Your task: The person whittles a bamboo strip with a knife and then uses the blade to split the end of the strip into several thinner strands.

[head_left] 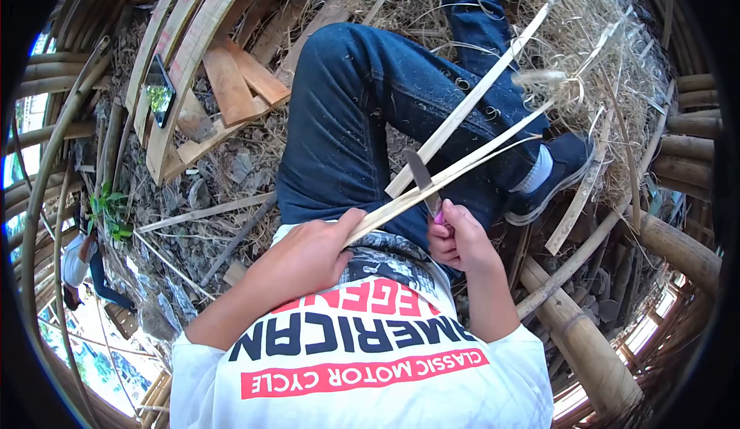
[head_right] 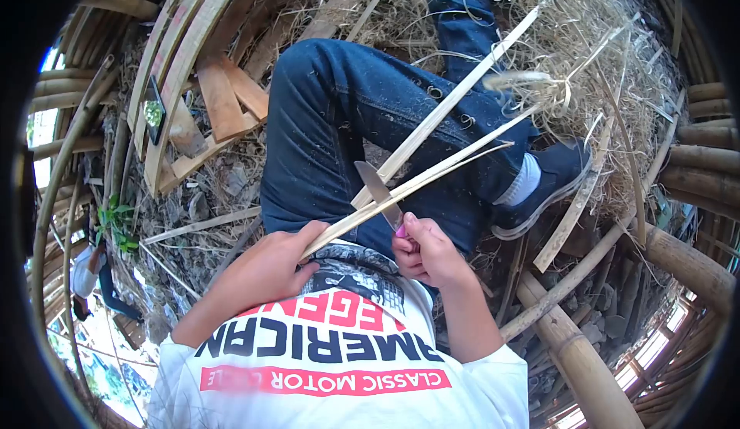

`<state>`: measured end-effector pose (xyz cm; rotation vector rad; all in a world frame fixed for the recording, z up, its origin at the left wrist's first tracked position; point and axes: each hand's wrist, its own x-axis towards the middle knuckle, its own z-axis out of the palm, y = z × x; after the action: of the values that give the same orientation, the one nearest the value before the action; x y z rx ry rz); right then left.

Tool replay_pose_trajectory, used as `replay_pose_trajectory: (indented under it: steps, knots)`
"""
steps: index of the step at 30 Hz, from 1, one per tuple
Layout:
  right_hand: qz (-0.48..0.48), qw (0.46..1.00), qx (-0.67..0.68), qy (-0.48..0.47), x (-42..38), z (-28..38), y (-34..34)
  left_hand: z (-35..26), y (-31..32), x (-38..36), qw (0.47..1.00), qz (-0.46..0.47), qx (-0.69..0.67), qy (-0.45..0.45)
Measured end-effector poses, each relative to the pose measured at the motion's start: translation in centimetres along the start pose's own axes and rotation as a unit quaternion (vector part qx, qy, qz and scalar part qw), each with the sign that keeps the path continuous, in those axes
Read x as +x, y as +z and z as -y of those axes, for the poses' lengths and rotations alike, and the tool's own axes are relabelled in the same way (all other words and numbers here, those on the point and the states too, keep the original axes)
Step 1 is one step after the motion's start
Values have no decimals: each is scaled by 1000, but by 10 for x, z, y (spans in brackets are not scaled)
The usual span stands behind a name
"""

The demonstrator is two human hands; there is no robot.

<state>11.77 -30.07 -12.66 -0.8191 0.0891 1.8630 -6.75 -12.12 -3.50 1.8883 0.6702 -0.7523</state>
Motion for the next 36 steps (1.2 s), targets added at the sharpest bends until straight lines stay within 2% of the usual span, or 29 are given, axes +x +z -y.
replay_pose_trajectory:
  steps: [2, 4, 5, 7, 10, 11, 14, 15, 17, 18, 22, 24, 25, 26, 28, 29, 30, 32, 34, 36]
  knots:
    - [-2, 1000, 10, 5, 3, -7, 2, 0, 0, -1, 1000, 7, -15, -4]
    - [49, 993, 100, 23, 6, -17, -3, 0, 0, 1, 1000, 16, -26, 4]
    - [48, 994, 100, 21, 7, -23, -4, 0, 0, 1, 1000, 17, -25, 5]
    - [97, 967, 236, 31, 8, -41, -2, 0, 4, -2, 999, 34, -28, 10]
    - [127, 966, 225, 0, 12, -48, 1, 4, 10, 4, 997, 47, -52, 15]
    - [73, 972, 225, -5, 11, -46, 5, 6, 14, 7, 996, 54, -73, 21]
    - [-21, 987, 153, -50, 10, -35, 23, 9, 14, 10, 993, 36, -100, 46]
    - [-19, 987, 150, -50, 6, -30, 24, 2, 4, 9, 995, 53, -86, 20]
    - [-97, 988, -106, -61, -4, -24, 21, 9, 9, 7, 994, 32, -93, 36]
    - [-95, 988, -103, -62, -7, -22, 20, 11, 9, 6, 993, 15, -98, 57]
    - [-177, 961, -197, -78, -15, -20, 27, 13, 12, 10, 995, 24, -96, 16]
    - [-232, 911, -287, -184, -7, -27, 29, 20, 14, 11, 989, -1, -146, 31]
    - [-245, 899, -303, -199, -6, -32, 26, 15, 9, 8, 988, 2, -154, 26]
    - [-246, 924, -237, -172, -6, -32, 31, 25, 11, 8, 980, 11, -190, 61]
    - [-167, 972, -125, -110, -7, -24, 23, 23, -10, 5, 953, 108, -279, 43]
    - [-138, 974, -136, -122, -8, -21, 13, 32, -18, 7, 925, 155, -346, 33]
    - [-143, 971, -135, -135, -12, -11, 12, 51, -17, 15, 890, 159, -417, 94]
    - [-161, 951, -201, -171, -19, 19, 18, 53, -32, 26, 930, 118, -337, 90]
    - [-169, 947, -212, -171, -27, 49, 19, 46, -48, 37, 958, 33, -276, 74]
    - [-149, 949, -230, -157, -36, 76, 11, 23, -68, 43, 986, -83, -87, 118]
